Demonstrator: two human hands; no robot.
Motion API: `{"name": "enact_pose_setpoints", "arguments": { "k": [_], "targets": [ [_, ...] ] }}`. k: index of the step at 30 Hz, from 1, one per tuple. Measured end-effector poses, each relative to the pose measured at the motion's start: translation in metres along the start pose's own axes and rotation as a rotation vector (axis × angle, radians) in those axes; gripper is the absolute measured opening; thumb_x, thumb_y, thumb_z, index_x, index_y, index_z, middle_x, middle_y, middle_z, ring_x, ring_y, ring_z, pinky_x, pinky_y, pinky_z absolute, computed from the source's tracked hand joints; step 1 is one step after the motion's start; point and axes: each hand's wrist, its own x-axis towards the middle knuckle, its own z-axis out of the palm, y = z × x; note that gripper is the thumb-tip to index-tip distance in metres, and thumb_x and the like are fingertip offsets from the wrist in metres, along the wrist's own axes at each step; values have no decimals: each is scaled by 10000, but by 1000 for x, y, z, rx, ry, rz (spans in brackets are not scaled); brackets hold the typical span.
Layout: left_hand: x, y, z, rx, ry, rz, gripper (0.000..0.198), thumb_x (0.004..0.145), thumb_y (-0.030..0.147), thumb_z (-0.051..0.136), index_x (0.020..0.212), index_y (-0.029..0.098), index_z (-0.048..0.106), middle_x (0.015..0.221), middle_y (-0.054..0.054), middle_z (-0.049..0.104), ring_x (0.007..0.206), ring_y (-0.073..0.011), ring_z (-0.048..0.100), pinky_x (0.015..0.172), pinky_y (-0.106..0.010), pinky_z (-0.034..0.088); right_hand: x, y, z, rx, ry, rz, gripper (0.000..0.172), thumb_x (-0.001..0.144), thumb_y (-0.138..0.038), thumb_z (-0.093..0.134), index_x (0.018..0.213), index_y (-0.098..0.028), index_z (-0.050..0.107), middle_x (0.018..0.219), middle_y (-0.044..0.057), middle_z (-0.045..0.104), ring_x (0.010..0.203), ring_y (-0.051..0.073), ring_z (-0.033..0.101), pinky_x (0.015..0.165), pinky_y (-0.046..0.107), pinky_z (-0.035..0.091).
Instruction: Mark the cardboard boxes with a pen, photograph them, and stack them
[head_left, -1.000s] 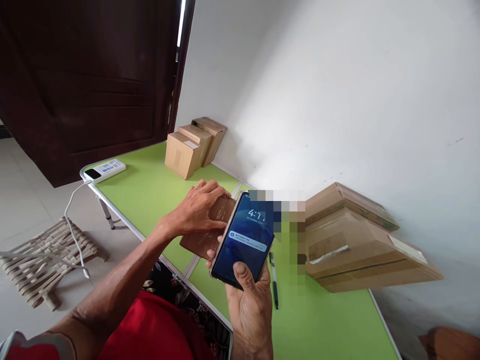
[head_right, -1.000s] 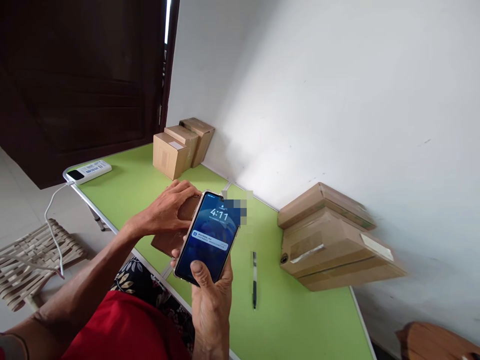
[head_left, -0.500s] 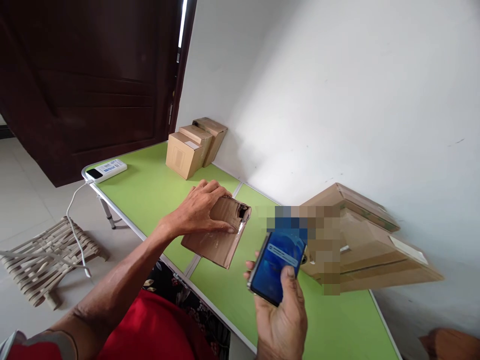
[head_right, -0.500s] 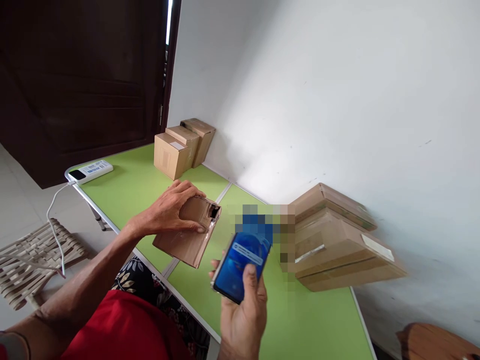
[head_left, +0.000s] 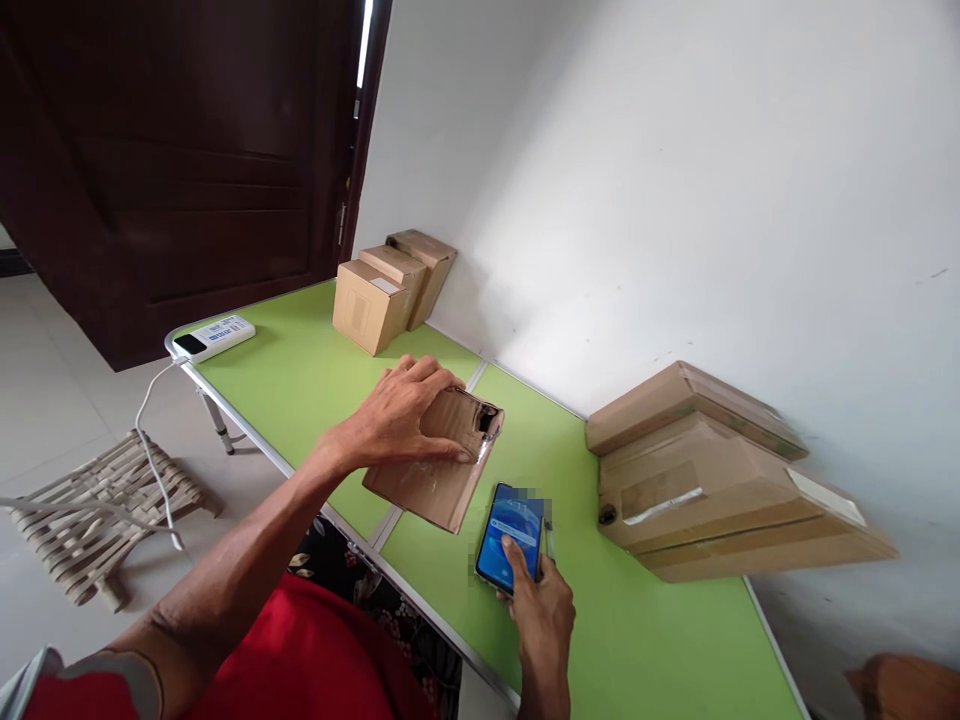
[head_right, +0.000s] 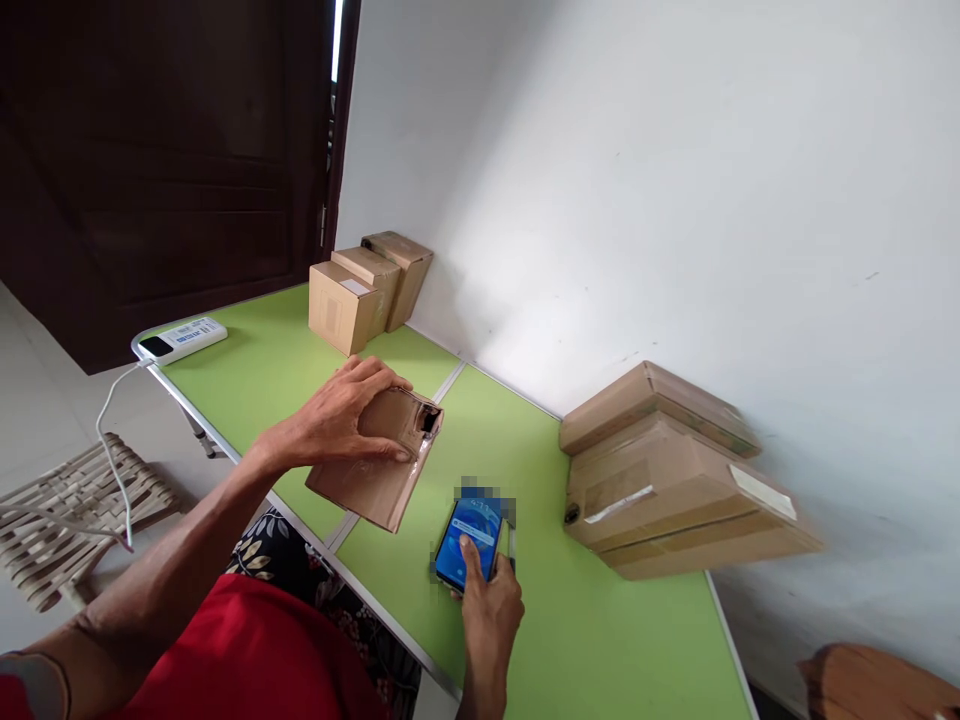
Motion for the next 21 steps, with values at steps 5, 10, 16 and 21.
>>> {"name": "enact_pose_setpoints", "arguments": {
  "k": [5, 10, 16, 21],
  "targets": [
    [-14, 7, 3, 20, 7, 5, 648, 826, 617, 813, 1305, 232, 608, 1237, -106, 635, 1139, -319, 538, 1022, -507, 470, -8, -8, -12, -314, -7, 46, 661, 877, -718, 412, 1073, -164, 714, 976, 230, 721, 1031, 475, 678, 874, 550, 517],
    [-43, 16, 8, 9, 43, 6, 546, 998, 540, 617, 1428, 213, 538, 1317, -136, 627, 1134, -319, 524, 1007, -529, 470, -21, -27, -25, -607, -52, 39, 665, 979, -588, 293, 1277, -136, 678, 1217, 252, 688, 1136, 435, 657, 840, 505, 520],
    [-79, 18, 23, -177, 161, 13, 507, 1071, 393, 508, 1549, 299, 368, 1523, -147, 493, 1417, -309, 465, 1180, -548, 427, -37, -88, -16, 207, -308, -71, 736, 862, -819, 488, 1158, -180, 705, 1179, 174, 736, 1050, 343, 707, 789, 409, 577],
    [-109, 2, 62, -395, 297, -178, 900, 955, 568, 676, 1652, 318, 164, 1677, -178, 269, 1604, -374, 260, 1254, -608, 401, -55, -112, 2, 605, -559, -36, 689, 834, -784, 677, 1226, -220, 723, 1177, 97, 767, 1095, 285, 715, 798, 341, 601]
  ]
}}
